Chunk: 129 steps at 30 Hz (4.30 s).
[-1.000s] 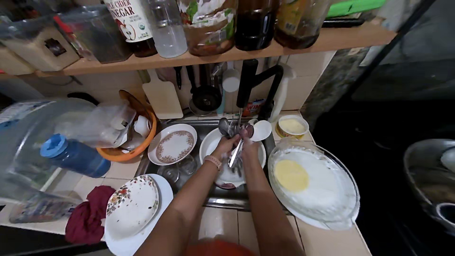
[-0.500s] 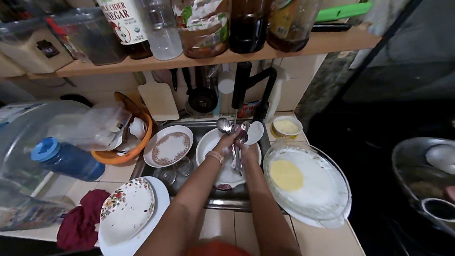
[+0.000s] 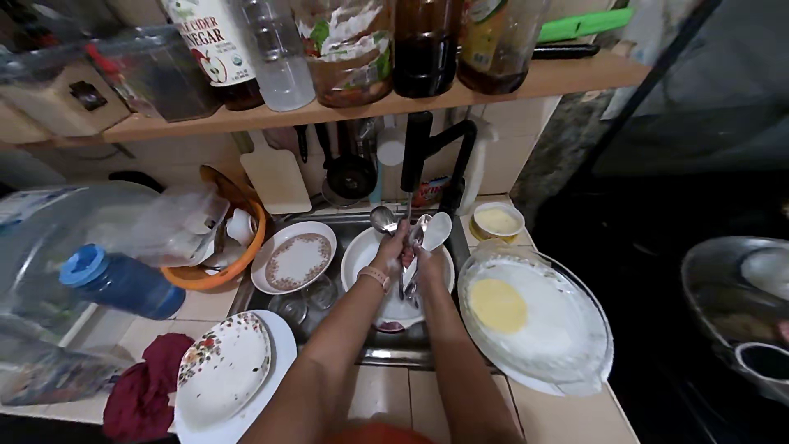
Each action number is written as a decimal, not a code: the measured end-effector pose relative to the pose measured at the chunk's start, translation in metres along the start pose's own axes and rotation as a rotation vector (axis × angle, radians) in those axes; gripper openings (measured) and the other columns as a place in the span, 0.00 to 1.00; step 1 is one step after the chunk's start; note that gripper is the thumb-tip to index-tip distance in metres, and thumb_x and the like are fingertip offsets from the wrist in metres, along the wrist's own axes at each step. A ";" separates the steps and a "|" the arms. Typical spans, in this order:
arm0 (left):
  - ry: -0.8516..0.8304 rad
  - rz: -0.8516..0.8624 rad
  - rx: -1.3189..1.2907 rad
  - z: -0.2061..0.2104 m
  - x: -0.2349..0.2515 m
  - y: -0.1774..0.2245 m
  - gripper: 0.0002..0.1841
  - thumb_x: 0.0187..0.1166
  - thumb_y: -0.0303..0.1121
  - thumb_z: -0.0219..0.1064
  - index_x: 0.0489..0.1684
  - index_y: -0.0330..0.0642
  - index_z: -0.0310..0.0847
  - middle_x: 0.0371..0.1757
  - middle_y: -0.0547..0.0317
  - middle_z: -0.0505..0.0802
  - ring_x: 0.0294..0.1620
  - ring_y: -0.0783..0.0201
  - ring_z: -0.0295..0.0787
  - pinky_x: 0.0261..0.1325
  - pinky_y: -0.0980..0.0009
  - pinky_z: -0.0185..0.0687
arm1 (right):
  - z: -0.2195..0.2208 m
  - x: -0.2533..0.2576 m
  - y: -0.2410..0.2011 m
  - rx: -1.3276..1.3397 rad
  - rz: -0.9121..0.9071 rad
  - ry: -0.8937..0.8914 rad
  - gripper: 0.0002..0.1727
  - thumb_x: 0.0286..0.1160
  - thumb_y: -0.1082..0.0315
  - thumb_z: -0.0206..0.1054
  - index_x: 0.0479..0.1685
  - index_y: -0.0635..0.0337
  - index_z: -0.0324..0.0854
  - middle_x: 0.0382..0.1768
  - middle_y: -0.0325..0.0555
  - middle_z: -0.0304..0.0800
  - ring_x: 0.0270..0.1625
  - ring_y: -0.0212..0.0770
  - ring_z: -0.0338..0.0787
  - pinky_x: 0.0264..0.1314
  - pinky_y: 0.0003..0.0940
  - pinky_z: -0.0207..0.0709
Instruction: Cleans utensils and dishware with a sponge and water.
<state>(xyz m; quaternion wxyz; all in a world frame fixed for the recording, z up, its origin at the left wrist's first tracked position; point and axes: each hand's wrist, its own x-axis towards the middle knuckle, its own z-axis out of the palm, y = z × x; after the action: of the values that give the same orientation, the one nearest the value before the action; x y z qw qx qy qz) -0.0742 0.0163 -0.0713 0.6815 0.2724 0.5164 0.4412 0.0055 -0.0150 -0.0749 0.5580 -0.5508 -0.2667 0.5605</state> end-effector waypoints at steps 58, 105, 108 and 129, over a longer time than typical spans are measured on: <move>0.046 0.076 0.193 -0.002 0.000 -0.002 0.18 0.83 0.34 0.69 0.64 0.36 0.73 0.37 0.55 0.84 0.31 0.66 0.79 0.37 0.69 0.80 | -0.002 -0.001 0.009 -0.051 -0.104 0.119 0.14 0.82 0.75 0.66 0.59 0.78 0.79 0.47 0.60 0.86 0.46 0.41 0.84 0.55 0.37 0.79; 0.179 0.044 0.727 -0.046 -0.060 0.029 0.30 0.67 0.16 0.74 0.73 0.27 0.70 0.63 0.35 0.85 0.59 0.50 0.83 0.64 0.55 0.79 | 0.041 0.051 0.018 -0.387 -0.247 -0.146 0.22 0.86 0.79 0.52 0.77 0.76 0.69 0.70 0.72 0.79 0.68 0.58 0.81 0.73 0.50 0.73; 0.216 0.100 0.724 -0.045 -0.057 0.025 0.35 0.63 0.13 0.74 0.75 0.26 0.67 0.66 0.32 0.84 0.63 0.47 0.83 0.66 0.53 0.79 | 0.044 0.051 0.009 -0.343 -0.343 -0.161 0.25 0.84 0.81 0.53 0.81 0.74 0.66 0.73 0.71 0.78 0.71 0.57 0.81 0.75 0.47 0.72; 0.149 0.195 0.557 -0.028 -0.062 0.027 0.26 0.75 0.21 0.68 0.74 0.34 0.71 0.64 0.37 0.85 0.58 0.48 0.83 0.58 0.50 0.80 | 0.042 0.030 0.000 -0.062 -0.131 -0.179 0.11 0.83 0.80 0.57 0.58 0.74 0.78 0.45 0.52 0.83 0.44 0.36 0.81 0.51 0.34 0.78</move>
<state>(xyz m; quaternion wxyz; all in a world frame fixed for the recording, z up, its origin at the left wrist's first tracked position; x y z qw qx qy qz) -0.1137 -0.0278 -0.0289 0.4950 0.4641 0.6376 0.3647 -0.0256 0.0260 -0.0741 0.5502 -0.4966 -0.3682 0.5613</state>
